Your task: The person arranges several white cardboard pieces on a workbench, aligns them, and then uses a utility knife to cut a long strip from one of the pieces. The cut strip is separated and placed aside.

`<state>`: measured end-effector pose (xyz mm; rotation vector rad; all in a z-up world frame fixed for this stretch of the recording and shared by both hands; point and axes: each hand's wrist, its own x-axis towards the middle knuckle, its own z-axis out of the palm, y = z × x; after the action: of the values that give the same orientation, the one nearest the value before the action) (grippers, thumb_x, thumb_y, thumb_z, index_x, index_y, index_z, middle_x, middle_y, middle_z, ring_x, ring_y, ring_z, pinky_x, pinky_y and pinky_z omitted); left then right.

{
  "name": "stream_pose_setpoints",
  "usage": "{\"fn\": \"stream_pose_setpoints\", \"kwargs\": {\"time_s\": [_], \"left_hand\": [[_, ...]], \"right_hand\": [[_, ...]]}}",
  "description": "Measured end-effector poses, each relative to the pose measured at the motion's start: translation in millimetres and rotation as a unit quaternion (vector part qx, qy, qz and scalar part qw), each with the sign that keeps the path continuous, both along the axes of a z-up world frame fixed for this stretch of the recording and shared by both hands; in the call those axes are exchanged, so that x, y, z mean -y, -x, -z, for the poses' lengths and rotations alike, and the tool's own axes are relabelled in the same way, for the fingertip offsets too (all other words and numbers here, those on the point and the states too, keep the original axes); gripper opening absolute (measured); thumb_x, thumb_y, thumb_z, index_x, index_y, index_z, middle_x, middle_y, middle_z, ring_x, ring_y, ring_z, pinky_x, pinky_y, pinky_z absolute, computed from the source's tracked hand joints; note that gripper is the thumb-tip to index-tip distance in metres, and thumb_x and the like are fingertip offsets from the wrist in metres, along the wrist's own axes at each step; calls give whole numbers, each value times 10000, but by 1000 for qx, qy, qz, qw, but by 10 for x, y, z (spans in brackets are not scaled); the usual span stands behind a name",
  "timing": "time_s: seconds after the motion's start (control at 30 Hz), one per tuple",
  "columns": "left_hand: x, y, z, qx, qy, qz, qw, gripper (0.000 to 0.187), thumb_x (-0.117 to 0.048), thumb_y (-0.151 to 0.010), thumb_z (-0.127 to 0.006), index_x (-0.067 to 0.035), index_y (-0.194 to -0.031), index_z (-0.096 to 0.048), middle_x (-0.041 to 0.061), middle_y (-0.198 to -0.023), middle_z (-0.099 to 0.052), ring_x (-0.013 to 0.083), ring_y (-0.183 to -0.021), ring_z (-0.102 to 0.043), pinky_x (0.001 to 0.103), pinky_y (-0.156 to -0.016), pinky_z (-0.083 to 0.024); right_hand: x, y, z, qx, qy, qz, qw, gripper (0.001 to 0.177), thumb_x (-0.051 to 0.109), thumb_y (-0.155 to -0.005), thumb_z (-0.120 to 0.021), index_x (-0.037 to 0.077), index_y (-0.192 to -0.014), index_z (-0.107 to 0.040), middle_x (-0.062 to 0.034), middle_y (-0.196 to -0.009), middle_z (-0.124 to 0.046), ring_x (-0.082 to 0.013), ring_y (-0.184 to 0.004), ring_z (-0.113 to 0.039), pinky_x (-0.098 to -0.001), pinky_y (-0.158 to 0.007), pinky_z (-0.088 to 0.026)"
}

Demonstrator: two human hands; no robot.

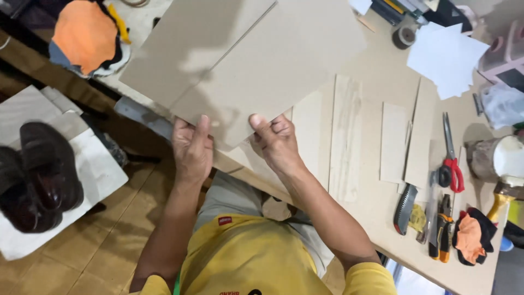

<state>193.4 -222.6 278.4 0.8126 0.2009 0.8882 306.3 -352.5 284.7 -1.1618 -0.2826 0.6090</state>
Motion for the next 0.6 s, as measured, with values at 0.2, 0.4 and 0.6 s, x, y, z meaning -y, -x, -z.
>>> {"fn": "stream_pose_setpoints", "kwargs": {"time_s": [0.2,0.4,0.6], "left_hand": [[-215,-43,-178,-53,-140,-37,988,269,-72,-1034,-592,-31,-1288,-513,136,-1154,-707,195,-1082,-705,419,-1018,-605],[-495,-461,-526,-65,-311,71,945,348,-62,-1061,-540,2,-1387,-435,159,-1213,-645,205,-1165,-634,486,-1086,-522],[-678,-1256,-668,-256,-372,95,887,568,-318,-1029,-493,-8,-1452,-276,240,-1418,-507,359,-1315,-525,449,-1064,-484]], "right_hand": [[660,-1072,-247,17,11,-2,1000,135,60,-861,-786,120,-929,-686,-24,-749,-703,-100,-666,-673,-261,-674,-560],[1062,-1762,-632,230,177,-39,956,286,-39,-765,-859,43,-1014,-745,-88,-878,-734,-135,-816,-705,-336,-801,-610],[568,-2141,-877,297,260,49,917,227,132,-778,-887,100,-887,-690,10,-902,-711,-131,-851,-685,-258,-722,-573]]}}
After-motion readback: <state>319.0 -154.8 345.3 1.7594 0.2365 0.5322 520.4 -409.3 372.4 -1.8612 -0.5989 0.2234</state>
